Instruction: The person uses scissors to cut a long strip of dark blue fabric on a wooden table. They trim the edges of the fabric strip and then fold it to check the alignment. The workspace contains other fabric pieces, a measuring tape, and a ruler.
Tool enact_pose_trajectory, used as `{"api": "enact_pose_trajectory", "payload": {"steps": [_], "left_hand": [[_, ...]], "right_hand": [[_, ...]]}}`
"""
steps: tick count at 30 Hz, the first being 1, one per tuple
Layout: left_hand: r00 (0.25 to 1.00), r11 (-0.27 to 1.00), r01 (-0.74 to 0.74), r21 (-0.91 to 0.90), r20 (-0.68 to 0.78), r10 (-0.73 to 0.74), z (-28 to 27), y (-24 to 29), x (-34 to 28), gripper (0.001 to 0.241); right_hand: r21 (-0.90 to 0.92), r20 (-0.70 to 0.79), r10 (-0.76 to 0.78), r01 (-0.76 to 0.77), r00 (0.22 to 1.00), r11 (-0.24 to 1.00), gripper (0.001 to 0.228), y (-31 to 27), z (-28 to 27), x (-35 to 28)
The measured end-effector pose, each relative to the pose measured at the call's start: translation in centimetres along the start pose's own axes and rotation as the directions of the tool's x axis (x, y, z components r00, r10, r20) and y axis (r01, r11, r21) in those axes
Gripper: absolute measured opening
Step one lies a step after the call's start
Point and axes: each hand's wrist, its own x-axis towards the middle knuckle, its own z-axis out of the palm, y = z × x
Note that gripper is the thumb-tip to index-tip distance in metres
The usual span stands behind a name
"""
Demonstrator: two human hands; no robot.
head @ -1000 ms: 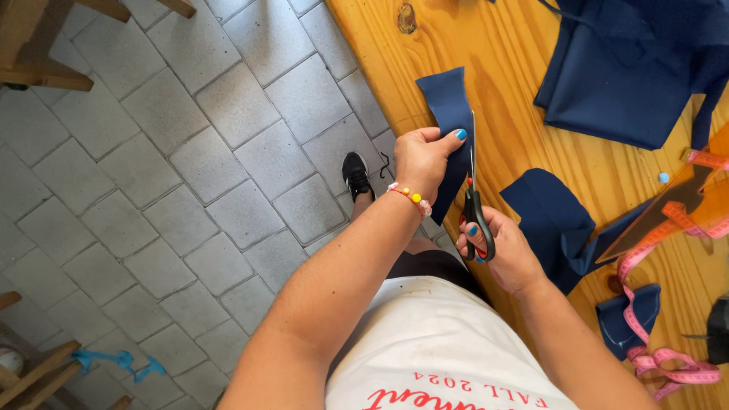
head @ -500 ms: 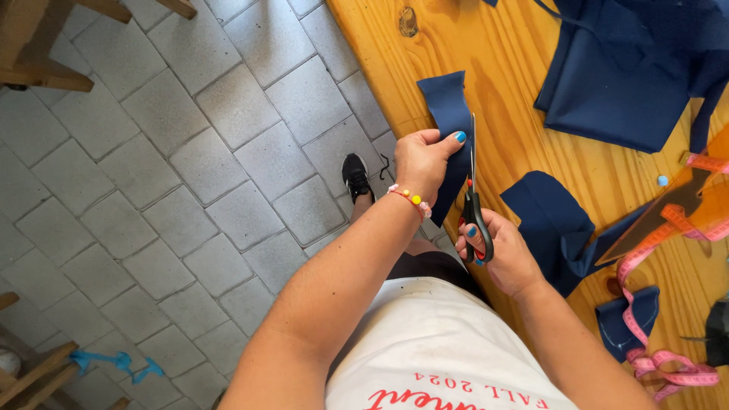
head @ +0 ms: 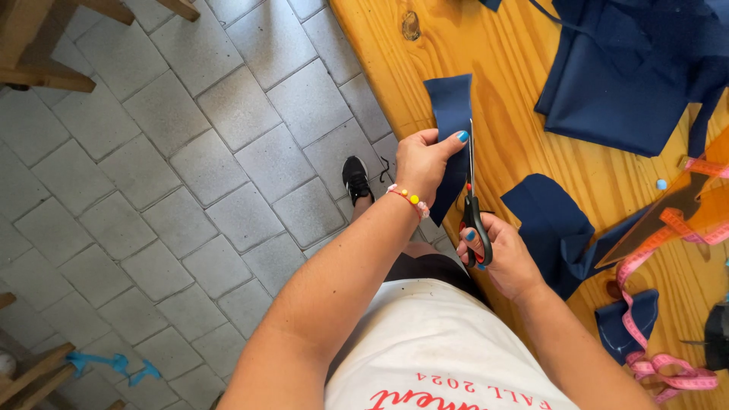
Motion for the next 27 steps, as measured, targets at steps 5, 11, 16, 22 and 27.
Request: {"api": "enact_pose_trajectory", "payload": {"steps": [5, 11, 16, 22, 27], "left_hand": [[0.999, 0.999, -0.038, 0.026, -0.015, 0.038, 0.6, 2.1, 0.2, 0.026], [0.995, 0.994, -0.038, 0.099, -0.087, 0.047, 1.1, 2.7, -0.5, 0.014], [0.995, 0.998, -0.064, 0.019, -0.073, 0.065, 0.4, 4.5, -3.7, 0.011], [0.983, 0.98, -0.161, -0.117, 0.069, 0.169, 0.3, 7.5, -7.0, 0.015], [0.855, 0.865, -0.405, -0.295, 0.212, 0.473, 1.1, 6.5, -6.9, 0.021]], "right_hand": [[-0.013, -0.003, -0.001, 0.001, 1.0, 1.0, 0.027, 0.1, -0.2, -0.2], [-0.01, 0.008, -0.038, 0.038, 0.999, 0.999, 0.026, 0.2, -0.2, -0.3], [-0.009, 0.028, -0.054, 0.054, 0.998, 0.998, 0.028, -0.3, -0.1, -0.4], [0.098, 0.078, -0.151, 0.144, 0.985, 0.985, 0.039, -3.2, 0.4, -1.7], [0.161, 0.154, -0.34, 0.316, 0.928, 0.935, 0.052, -6.3, 0.3, -2.7]]}}
